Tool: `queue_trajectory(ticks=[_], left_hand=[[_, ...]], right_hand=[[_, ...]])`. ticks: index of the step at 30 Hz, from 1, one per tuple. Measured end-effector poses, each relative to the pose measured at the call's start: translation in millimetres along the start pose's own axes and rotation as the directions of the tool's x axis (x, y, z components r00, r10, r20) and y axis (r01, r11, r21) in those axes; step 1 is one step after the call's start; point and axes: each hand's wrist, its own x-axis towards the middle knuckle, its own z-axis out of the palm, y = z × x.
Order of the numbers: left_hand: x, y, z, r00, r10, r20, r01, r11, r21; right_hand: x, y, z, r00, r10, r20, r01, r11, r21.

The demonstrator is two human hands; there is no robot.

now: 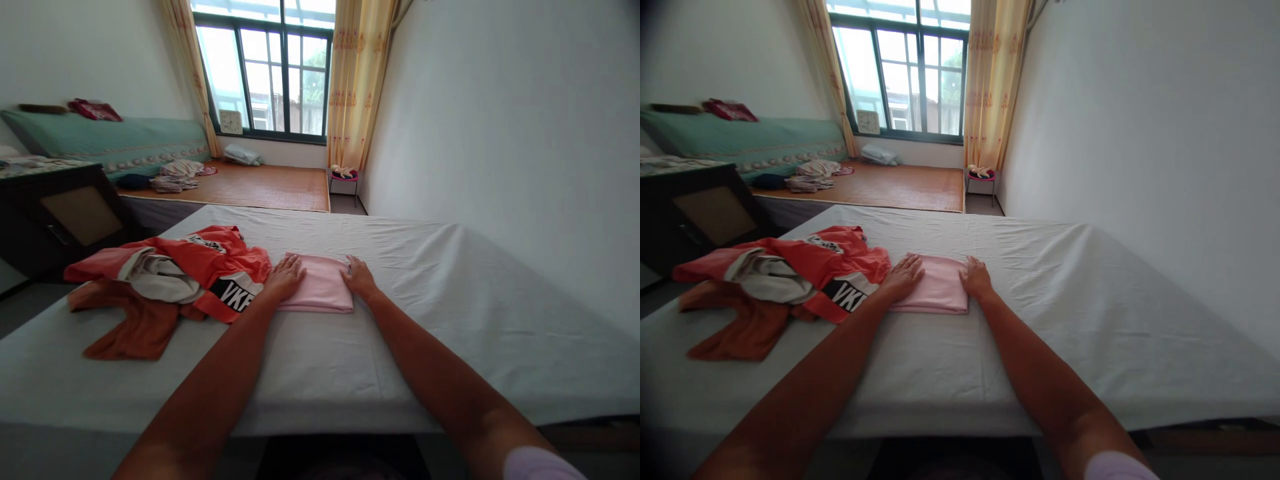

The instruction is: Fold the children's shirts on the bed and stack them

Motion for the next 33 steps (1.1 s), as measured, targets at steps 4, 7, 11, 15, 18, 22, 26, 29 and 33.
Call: queue_trajectory(ticks=[4,7,11,15,18,22,26,29,33], left_hand=[[-0.2,0.0,-0.7,1.0,0.005,-0.012,-0.005,1.0,-0.013],[1.2,-2.1,0.9,1.0,0.011,-0.021,-0.012,1.0,-0.012],[6.2,-8.1,7.2,0.996,0.05,-0.074,-0.052,0.999,-0.016],[12.6,-14.9,9.4,0.986,0.113,-0.123,-0.118,0.992,-0.04],[17.6,-20.7,5.9,0.974,0.123,-0.189,-0.145,0.984,-0.104],[24.9,-28.8,2.0,0.959,0.081,-0.271,-0.135,0.974,-0.184],[28.3,-32.4,3.0,0.968,0.083,-0.236,-0.122,0.981,-0.154],[27.7,-31.7,3.5,0.97,0.104,-0.218,-0.129,0.986,-0.104],[27.6,-31.7,4.8,0.973,0.117,-0.201,-0.127,0.991,-0.038]], right_hand=[[-3.5,-3.4,-15.0,0.974,0.165,0.155,-0.219,0.865,0.452],[-7.5,-5.2,-27.2,0.909,0.154,0.388,-0.394,0.624,0.674],[-11.1,-11.3,-32.2,0.791,0.076,0.607,-0.557,0.5,0.663],[-11.2,-23.4,-17.3,0.838,0.096,0.538,-0.516,0.463,0.721],[-10.3,-29.0,-7.9,0.908,0.049,0.417,-0.398,0.417,0.817],[0.0,-22.8,-27.6,0.97,-0.031,0.242,-0.216,0.35,0.912],[21.7,14.8,-93.2,0.991,0.067,-0.117,0.077,0.427,0.901],[27.7,75.8,-154.3,0.898,0.18,-0.402,0.214,0.619,0.756],[-4.5,183.6,-212.3,0.681,0.415,-0.603,-0.085,0.863,0.497]])
